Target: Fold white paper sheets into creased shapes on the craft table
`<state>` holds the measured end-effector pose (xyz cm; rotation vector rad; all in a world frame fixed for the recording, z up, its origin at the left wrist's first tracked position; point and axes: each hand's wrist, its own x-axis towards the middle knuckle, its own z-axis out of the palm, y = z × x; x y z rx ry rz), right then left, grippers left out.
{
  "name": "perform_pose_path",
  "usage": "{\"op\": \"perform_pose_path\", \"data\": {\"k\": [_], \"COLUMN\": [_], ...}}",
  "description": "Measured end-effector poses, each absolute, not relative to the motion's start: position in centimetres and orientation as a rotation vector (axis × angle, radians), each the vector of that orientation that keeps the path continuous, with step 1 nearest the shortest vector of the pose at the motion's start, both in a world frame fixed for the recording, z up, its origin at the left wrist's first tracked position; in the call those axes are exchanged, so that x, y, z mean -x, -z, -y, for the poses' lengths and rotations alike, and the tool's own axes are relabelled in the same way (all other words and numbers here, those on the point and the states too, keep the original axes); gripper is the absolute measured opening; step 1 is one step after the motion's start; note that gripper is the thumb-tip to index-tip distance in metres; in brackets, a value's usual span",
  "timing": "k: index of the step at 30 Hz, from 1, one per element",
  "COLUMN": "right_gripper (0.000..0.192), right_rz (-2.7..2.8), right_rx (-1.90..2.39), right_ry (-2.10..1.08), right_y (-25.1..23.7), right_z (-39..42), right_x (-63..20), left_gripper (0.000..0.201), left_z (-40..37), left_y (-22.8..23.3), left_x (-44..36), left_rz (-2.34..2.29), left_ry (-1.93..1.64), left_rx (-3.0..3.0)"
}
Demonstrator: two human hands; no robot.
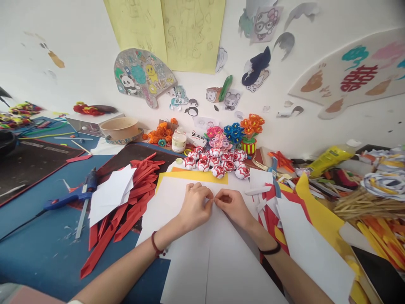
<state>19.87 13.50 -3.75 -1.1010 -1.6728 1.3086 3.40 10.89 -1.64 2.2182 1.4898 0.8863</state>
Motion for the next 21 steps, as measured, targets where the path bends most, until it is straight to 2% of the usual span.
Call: {"op": "perform_pose_path", "data": {"k": [8, 16, 21], "right_gripper": [0.007, 0.024, 0.027], "right_rz": [1.651, 1.679, 1.769], "right_rx": [1.158, 1.023, 0.99], "right_ry": [-1.27, -1.554, -1.626], "right_y": [3.8, 3.2, 2.7], "right_z": [-13.2, -13.6, -13.7], "right_x": [-19.6, -20.6, -21.3], "left_gripper": [0.01, 0.011, 0.009], "left_z": [-10.6, -11.2, -11.8], "left_y": [1.8, 0.8, 1.2], "left_x": [-3.5, -2.1, -1.6], "left_rz": [-1.517, -1.441, -1.405], "left_ry": [-0.875, -0.767, -0.761], "left_rx": [-2.217, -2.25, -2.15]}}
